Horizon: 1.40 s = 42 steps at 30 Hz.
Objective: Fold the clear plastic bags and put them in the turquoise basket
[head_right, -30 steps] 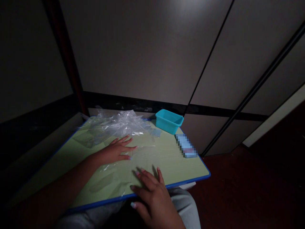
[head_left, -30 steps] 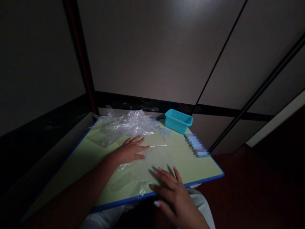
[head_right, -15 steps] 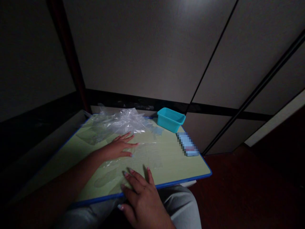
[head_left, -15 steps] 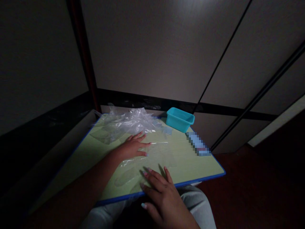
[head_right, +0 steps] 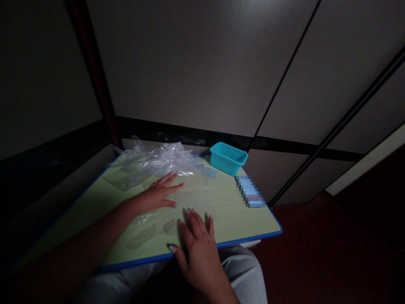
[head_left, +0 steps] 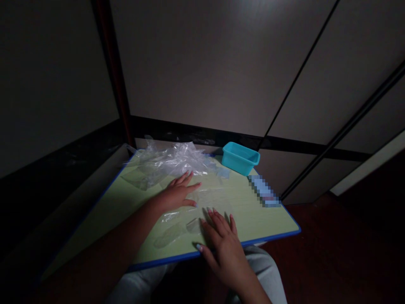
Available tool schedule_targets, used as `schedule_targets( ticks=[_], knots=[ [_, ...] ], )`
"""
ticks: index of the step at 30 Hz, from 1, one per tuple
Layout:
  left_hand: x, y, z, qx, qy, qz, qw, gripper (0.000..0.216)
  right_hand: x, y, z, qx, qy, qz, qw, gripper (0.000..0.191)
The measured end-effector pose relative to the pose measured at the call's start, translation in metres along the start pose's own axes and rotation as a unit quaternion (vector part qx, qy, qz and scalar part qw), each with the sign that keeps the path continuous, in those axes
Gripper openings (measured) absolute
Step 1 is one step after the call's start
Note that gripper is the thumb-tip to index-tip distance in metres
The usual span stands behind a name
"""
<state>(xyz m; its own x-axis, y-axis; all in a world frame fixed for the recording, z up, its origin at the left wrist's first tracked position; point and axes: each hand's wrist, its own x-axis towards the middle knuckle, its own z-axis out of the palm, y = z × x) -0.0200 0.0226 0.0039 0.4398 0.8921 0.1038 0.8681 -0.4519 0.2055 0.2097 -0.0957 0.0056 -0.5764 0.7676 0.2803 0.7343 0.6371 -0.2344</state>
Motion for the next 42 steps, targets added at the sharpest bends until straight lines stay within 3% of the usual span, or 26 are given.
schedule_targets(
  ticks=[6, 10, 17, 26, 31, 34, 37, 42],
  knots=[
    [-0.002, 0.001, -0.001, -0.010, 0.029, -0.010, 0.999, 0.067, 0.000, -0.009, -0.002, 0.025, 0.016, 0.024, 0.999, 0.032],
    [-0.002, -0.002, 0.002, -0.011, 0.034, -0.008, 0.999, 0.068, 0.004, -0.011, -0.005, 0.038, 0.004, 0.000, 0.999, 0.028],
    [-0.002, 0.002, 0.001, -0.001, 0.036, -0.019, 0.999, 0.061, 0.012, -0.010, 0.001, 0.015, -0.010, 0.008, 1.000, 0.052],
    [-0.001, 0.006, -0.005, 0.031, 0.141, -0.114, 0.983, 0.043, 0.014, -0.011, 0.004, 0.002, 0.009, 0.032, 0.999, 0.069],
    [-0.001, 0.006, -0.008, 0.030, 0.153, -0.127, 0.979, 0.046, -0.002, -0.014, 0.000, 0.031, -0.018, 0.005, 0.999, 0.080],
    [-0.002, 0.007, -0.009, 0.016, 0.123, -0.090, 0.988, 0.048, -0.010, -0.014, -0.002, 0.041, -0.043, 0.002, 0.998, 0.080],
    [-0.004, 0.011, -0.008, -0.005, 0.050, -0.008, 0.999, 0.050, -0.011, -0.011, -0.003, 0.045, -0.045, 0.036, 0.997, 0.079],
    [-0.010, 0.022, -0.007, -0.008, -0.080, 0.058, 0.995, 0.083, -0.001, -0.002, -0.006, 0.032, -0.039, 0.099, 0.994, 0.074]
  ],
)
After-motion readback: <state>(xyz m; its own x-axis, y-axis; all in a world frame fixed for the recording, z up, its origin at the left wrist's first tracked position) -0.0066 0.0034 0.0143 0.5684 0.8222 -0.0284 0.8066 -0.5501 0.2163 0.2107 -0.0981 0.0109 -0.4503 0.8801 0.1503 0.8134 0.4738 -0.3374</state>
